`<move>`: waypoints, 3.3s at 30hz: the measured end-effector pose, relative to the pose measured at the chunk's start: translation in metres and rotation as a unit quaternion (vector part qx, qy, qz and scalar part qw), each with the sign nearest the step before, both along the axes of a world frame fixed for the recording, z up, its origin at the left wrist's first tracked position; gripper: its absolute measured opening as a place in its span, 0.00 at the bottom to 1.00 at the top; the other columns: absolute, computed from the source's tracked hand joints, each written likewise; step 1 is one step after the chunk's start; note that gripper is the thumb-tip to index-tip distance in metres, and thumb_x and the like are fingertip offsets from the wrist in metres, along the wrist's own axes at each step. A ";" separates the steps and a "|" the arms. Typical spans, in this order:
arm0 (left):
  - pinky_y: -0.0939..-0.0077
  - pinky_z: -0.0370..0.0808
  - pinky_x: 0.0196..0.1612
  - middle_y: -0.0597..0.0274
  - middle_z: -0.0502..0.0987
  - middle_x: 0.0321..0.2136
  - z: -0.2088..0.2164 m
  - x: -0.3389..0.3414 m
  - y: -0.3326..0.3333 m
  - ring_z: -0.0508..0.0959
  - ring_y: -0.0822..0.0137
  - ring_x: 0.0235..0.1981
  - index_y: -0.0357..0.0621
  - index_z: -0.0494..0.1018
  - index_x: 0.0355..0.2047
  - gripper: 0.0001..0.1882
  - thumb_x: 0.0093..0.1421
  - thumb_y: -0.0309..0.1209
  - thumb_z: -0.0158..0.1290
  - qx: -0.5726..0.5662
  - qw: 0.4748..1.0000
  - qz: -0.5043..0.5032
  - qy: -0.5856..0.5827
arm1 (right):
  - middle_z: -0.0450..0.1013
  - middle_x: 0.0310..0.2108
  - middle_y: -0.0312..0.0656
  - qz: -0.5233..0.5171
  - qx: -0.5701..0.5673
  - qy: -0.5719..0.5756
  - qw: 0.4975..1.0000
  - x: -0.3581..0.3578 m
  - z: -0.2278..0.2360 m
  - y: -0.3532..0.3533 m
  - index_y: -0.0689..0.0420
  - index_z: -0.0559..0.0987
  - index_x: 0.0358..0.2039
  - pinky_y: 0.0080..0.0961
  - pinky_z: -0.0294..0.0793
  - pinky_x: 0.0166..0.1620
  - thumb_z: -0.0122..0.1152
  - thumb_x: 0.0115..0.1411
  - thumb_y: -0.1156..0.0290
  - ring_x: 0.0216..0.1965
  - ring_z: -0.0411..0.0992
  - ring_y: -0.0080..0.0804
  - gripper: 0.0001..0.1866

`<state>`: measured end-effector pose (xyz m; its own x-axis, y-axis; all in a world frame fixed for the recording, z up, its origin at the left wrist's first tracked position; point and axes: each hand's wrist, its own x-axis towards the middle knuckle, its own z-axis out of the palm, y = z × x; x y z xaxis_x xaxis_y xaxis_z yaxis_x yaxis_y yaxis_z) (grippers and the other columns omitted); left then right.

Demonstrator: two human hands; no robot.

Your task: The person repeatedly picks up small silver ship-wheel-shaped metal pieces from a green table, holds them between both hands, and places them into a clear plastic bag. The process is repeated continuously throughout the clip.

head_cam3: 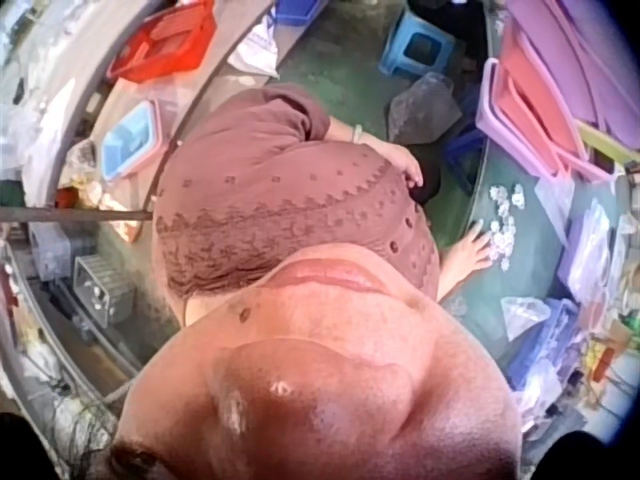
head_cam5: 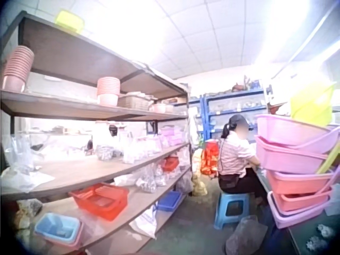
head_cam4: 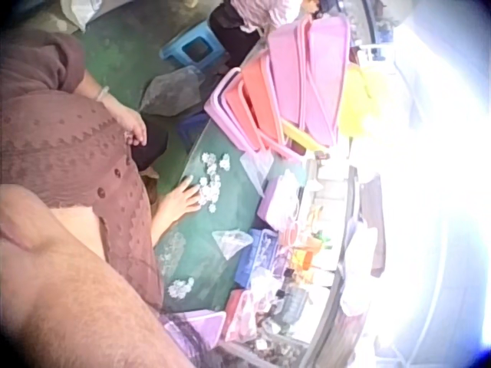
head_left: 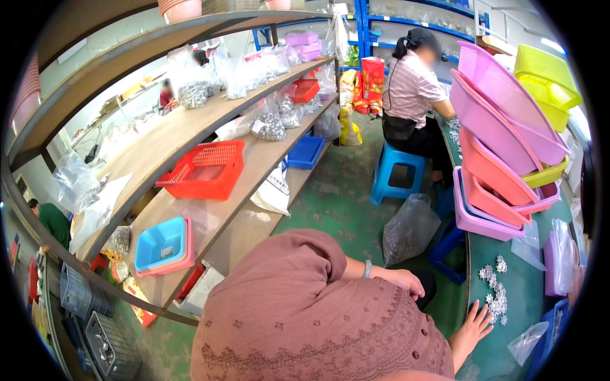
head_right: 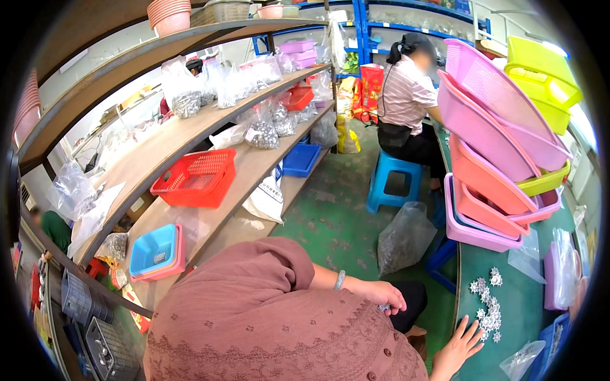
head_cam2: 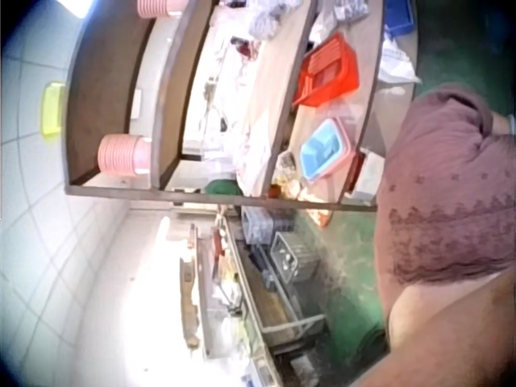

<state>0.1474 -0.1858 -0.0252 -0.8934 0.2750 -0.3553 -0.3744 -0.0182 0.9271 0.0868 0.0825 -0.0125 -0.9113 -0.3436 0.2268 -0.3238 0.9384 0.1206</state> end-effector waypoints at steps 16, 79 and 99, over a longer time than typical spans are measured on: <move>0.82 0.71 0.27 0.63 0.74 0.24 -0.004 -0.005 0.005 0.74 0.75 0.22 0.35 0.72 0.36 0.10 0.56 0.28 0.48 0.012 1.000 0.007 -0.019 | 0.50 0.60 0.46 -0.018 -0.042 -0.009 0.999 -0.004 -0.006 0.005 0.48 0.54 0.60 0.48 0.42 0.61 0.55 0.38 0.86 0.62 0.46 0.49 0.46; 0.87 0.61 0.17 0.66 0.68 0.24 -0.051 -0.057 -0.033 0.66 0.77 0.20 0.38 0.67 0.40 0.09 0.59 0.28 0.45 0.293 0.932 -0.063 -0.205 | 0.50 0.59 0.54 -0.041 -0.038 -0.009 0.998 -0.005 0.005 -0.013 0.58 0.60 0.56 0.50 0.36 0.62 0.48 0.39 0.86 0.62 0.44 0.55 0.38; 0.85 0.62 0.17 0.66 0.68 0.22 -0.083 -0.072 -0.046 0.66 0.76 0.20 0.39 0.68 0.38 0.08 0.60 0.28 0.45 0.325 0.913 -0.076 -0.236 | 0.51 0.59 0.52 -0.071 -0.019 -0.010 0.997 -0.009 0.004 -0.020 0.60 0.59 0.56 0.49 0.37 0.62 0.45 0.38 0.87 0.61 0.45 0.54 0.38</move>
